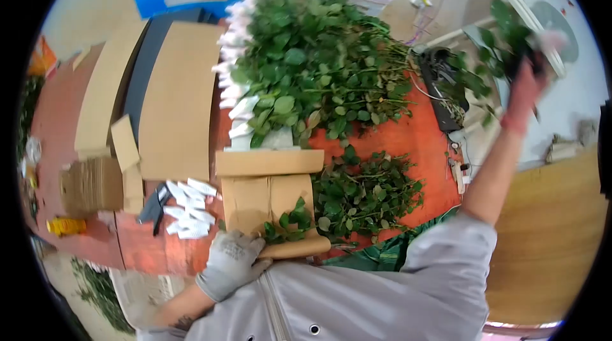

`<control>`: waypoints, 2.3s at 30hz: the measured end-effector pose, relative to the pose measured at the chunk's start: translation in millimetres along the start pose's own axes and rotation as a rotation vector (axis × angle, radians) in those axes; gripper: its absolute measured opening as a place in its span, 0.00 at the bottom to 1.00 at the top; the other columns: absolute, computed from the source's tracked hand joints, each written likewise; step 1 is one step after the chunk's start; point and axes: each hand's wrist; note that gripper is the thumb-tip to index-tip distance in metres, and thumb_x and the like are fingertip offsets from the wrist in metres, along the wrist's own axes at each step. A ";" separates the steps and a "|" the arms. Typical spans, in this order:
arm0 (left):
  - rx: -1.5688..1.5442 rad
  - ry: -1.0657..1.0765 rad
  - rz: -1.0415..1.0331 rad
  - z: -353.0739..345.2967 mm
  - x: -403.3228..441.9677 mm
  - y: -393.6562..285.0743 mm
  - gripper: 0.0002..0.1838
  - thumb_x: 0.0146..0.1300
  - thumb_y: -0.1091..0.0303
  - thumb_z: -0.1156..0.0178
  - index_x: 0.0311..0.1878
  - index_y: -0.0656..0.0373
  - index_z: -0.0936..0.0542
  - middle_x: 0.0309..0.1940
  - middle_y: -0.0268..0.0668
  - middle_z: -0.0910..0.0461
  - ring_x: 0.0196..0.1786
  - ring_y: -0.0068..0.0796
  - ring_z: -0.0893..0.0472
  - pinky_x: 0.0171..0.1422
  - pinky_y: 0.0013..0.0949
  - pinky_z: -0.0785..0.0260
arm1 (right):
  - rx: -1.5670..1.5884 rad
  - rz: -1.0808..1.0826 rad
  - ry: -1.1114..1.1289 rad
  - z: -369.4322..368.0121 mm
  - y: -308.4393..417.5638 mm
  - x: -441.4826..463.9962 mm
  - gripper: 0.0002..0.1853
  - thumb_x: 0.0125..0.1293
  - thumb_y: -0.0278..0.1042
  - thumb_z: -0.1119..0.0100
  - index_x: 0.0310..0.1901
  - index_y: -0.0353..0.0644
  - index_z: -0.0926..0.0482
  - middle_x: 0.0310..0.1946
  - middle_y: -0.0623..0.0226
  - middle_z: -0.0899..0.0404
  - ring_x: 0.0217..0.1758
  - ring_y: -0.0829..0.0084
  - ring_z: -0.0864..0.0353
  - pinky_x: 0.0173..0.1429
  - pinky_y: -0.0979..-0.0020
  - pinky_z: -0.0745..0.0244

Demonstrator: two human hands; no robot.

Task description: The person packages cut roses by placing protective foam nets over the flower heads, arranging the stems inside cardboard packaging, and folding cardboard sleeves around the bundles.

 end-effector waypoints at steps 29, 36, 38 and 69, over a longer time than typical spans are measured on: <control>-0.256 -0.300 -0.092 -1.4 -4.4 74.6 0.15 0.55 0.55 0.40 0.39 0.55 0.21 0.36 0.38 0.22 0.42 0.39 0.21 0.46 0.42 0.30 | 0.283 0.606 1.570 -31.7 262.9 -360.0 0.22 0.54 0.33 0.44 0.53 0.39 0.26 0.36 0.59 0.24 0.34 0.62 0.21 0.37 0.64 0.25; 0.107 -0.028 -0.239 -20.6 26.3 95.4 0.10 0.58 0.60 0.45 0.40 0.51 0.23 0.35 0.33 0.25 0.41 0.34 0.22 0.44 0.39 0.32 | 0.289 0.561 1.571 -31.0 260.1 -366.3 0.25 0.55 0.33 0.42 0.57 0.41 0.28 0.38 0.58 0.23 0.35 0.59 0.21 0.40 0.62 0.26; 0.115 -0.041 -0.266 -19.8 21.2 102.9 0.09 0.57 0.62 0.46 0.38 0.51 0.23 0.35 0.32 0.25 0.41 0.33 0.22 0.44 0.39 0.32 | 0.255 0.531 1.635 -31.4 264.2 -363.0 0.25 0.55 0.33 0.41 0.57 0.41 0.28 0.39 0.58 0.23 0.36 0.59 0.21 0.41 0.62 0.27; -0.234 -0.342 -0.094 -7.7 -18.7 47.7 0.20 0.56 0.51 0.41 0.41 0.59 0.20 0.39 0.36 0.21 0.38 0.37 0.22 0.43 0.40 0.31 | 0.097 0.694 1.706 -34.0 266.3 -363.7 0.26 0.57 0.34 0.46 0.61 0.49 0.30 0.38 0.65 0.24 0.36 0.68 0.20 0.36 0.67 0.27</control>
Point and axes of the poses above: each hand's wrist, its own x-axis towards the middle knuckle, its own z-axis out of the back of the hand, y = z × x
